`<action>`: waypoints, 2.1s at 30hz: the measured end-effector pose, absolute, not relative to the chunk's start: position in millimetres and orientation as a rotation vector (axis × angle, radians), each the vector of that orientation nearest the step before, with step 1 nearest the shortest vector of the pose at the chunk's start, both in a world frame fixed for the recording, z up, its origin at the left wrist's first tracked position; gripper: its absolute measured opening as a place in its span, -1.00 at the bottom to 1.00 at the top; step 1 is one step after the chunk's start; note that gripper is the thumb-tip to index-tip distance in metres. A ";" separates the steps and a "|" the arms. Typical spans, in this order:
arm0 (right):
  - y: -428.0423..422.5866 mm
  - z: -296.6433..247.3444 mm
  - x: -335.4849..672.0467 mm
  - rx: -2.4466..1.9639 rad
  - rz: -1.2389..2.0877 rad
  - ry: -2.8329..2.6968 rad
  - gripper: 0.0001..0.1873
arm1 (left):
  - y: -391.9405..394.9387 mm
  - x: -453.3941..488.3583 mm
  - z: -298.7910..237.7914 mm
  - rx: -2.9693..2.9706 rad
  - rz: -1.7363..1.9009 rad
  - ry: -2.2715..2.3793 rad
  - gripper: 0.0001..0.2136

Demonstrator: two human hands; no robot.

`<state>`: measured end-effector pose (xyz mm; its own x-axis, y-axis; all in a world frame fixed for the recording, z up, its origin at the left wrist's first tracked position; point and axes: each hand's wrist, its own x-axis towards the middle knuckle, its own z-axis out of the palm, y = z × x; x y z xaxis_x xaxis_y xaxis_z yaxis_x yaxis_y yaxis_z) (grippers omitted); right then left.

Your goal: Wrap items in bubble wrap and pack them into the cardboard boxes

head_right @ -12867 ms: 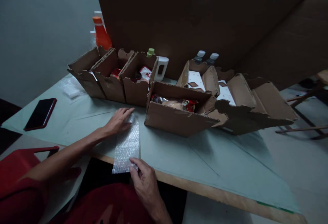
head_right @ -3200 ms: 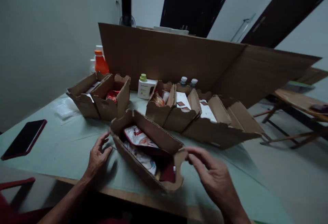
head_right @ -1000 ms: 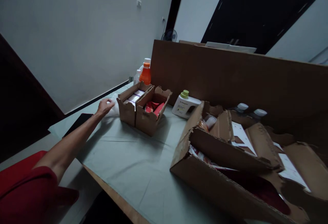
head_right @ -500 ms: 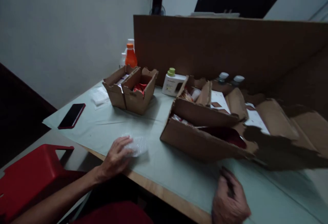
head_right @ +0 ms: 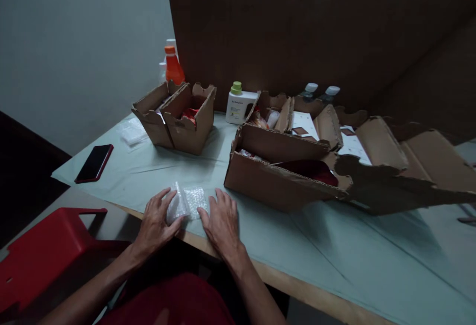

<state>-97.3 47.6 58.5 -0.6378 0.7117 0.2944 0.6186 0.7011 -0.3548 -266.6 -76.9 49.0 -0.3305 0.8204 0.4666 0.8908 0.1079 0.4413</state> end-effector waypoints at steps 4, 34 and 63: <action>38.1 52.0 -119.2 -0.964 0.472 -2.472 -0.88 | -91.9 -285.2 37.3 -1.621 -1.303 -2.373 -0.49; 22.7 92.6 -86.0 -0.971 1.044 -1.645 -0.81 | -79.3 -312.7 53.4 -1.564 -1.477 -2.429 -0.82; 36.9 68.3 -107.1 -0.733 0.490 -2.628 -0.60 | -41.6 -286.8 44.8 -2.311 -0.775 -1.999 -0.70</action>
